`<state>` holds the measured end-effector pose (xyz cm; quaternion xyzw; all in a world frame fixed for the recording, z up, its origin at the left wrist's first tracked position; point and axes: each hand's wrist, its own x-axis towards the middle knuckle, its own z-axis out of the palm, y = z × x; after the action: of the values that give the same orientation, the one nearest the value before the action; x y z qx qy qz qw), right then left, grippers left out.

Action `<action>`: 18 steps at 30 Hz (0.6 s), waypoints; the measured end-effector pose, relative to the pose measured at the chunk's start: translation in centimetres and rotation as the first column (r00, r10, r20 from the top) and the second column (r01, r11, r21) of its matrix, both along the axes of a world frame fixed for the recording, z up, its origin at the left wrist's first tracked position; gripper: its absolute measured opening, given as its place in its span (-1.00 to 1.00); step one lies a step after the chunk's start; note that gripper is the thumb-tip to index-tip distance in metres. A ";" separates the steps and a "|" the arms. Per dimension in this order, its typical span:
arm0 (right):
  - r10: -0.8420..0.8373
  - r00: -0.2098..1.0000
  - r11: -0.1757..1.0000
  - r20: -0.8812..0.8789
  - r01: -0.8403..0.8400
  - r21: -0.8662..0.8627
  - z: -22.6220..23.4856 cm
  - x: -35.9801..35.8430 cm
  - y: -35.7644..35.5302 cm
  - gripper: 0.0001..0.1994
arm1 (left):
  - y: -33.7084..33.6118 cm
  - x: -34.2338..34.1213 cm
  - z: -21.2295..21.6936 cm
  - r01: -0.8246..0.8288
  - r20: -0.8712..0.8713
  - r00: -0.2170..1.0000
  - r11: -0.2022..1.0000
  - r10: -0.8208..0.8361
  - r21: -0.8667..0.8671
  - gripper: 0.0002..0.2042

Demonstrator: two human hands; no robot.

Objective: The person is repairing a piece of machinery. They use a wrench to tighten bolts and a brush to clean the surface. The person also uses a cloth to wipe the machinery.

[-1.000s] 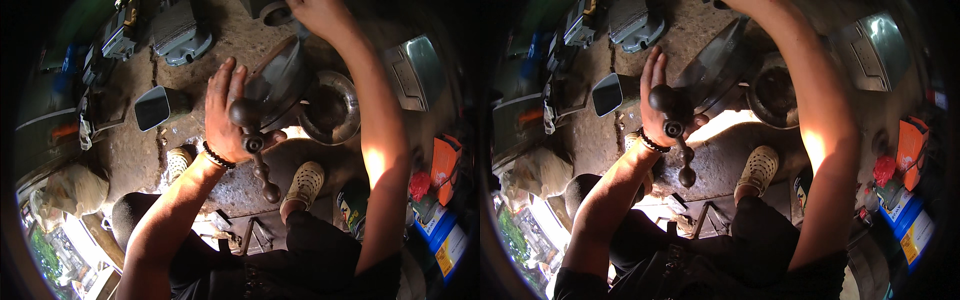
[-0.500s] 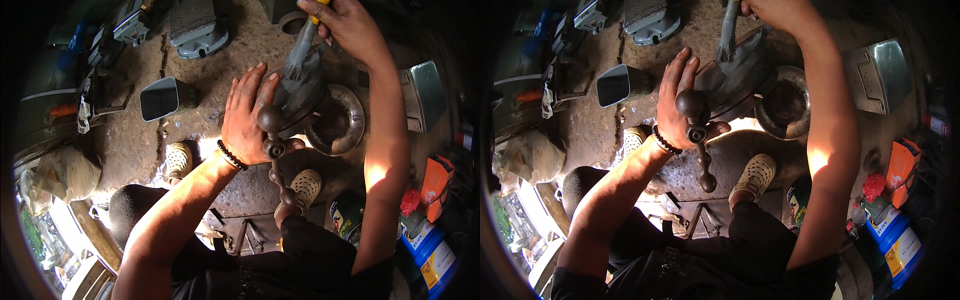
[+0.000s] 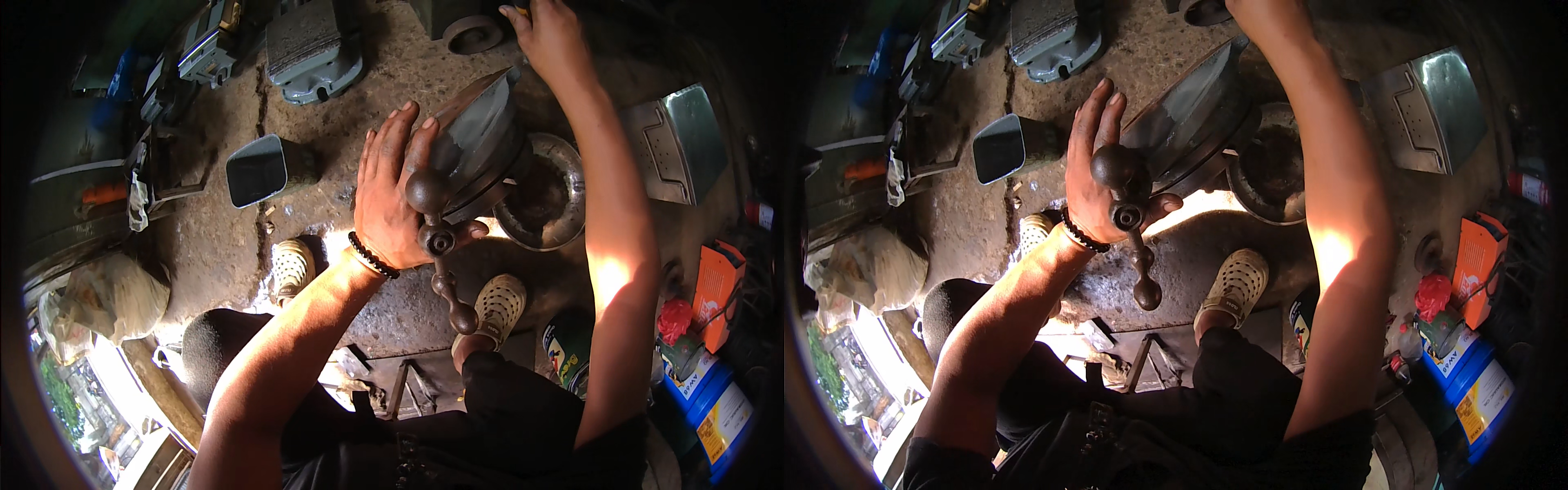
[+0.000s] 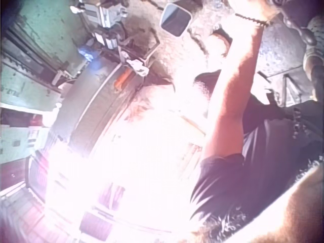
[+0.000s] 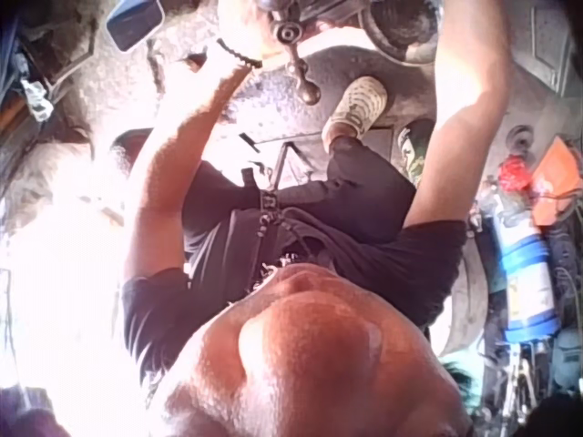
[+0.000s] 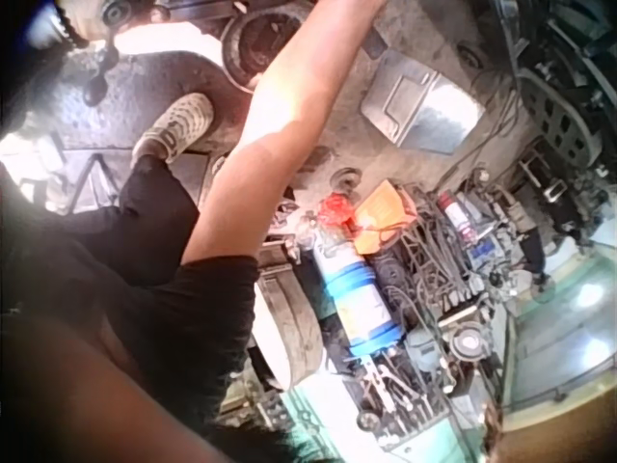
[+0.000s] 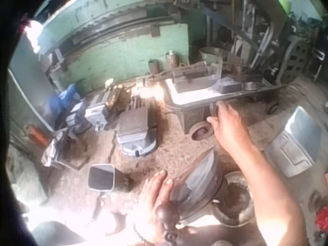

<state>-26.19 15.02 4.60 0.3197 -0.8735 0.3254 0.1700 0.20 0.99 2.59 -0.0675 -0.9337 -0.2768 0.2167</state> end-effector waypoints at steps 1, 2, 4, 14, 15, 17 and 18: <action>0.022 0.999 1.000 -0.050 -0.023 -0.016 0.1 0.4 0.0 -0.62 | 0.0 0.0 0.0 -0.002 -0.005 1.000 1.000 0.002 -0.005 0.13; 0.046 0.994 0.998 -0.099 -0.049 -0.030 0.3 1.1 0.0 -0.62 | 0.1 0.0 -0.1 -0.007 -0.009 1.000 1.000 0.007 -0.008 0.13; 0.102 0.995 0.994 0.006 -0.102 0.034 1.1 3.0 -0.2 -0.61 | 0.2 0.1 -0.2 -0.020 -0.014 1.000 1.000 0.020 0.016 0.13; 0.019 0.604 0.994 0.797 0.072 -0.078 4.3 5.8 -1.7 -0.76 | -0.1 -0.1 -0.4 -0.012 -0.018 1.000 1.000 0.011 -0.012 0.15; 0.027 0.667 0.996 0.744 0.044 -0.076 3.6 5.1 -1.2 -0.76 | 0.0 -0.1 -0.4 -0.018 -0.014 1.000 1.000 0.018 0.003 0.15; -0.014 0.717 0.987 0.697 0.121 -0.104 1.2 4.0 -0.7 -0.74 | 0.2 -0.2 -0.5 -0.016 -0.037 0.999 1.000 0.016 0.010 0.13; -0.093 0.900 0.987 0.425 0.139 -0.077 0.2 3.4 -0.6 -0.75 | 0.2 -0.2 -0.5 -0.014 -0.050 0.999 1.000 0.015 0.017 0.12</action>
<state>-22.82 14.41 4.78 0.1802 -0.8886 0.4215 0.0138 -0.04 1.24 2.05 -0.0657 -0.9261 -0.2813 0.2428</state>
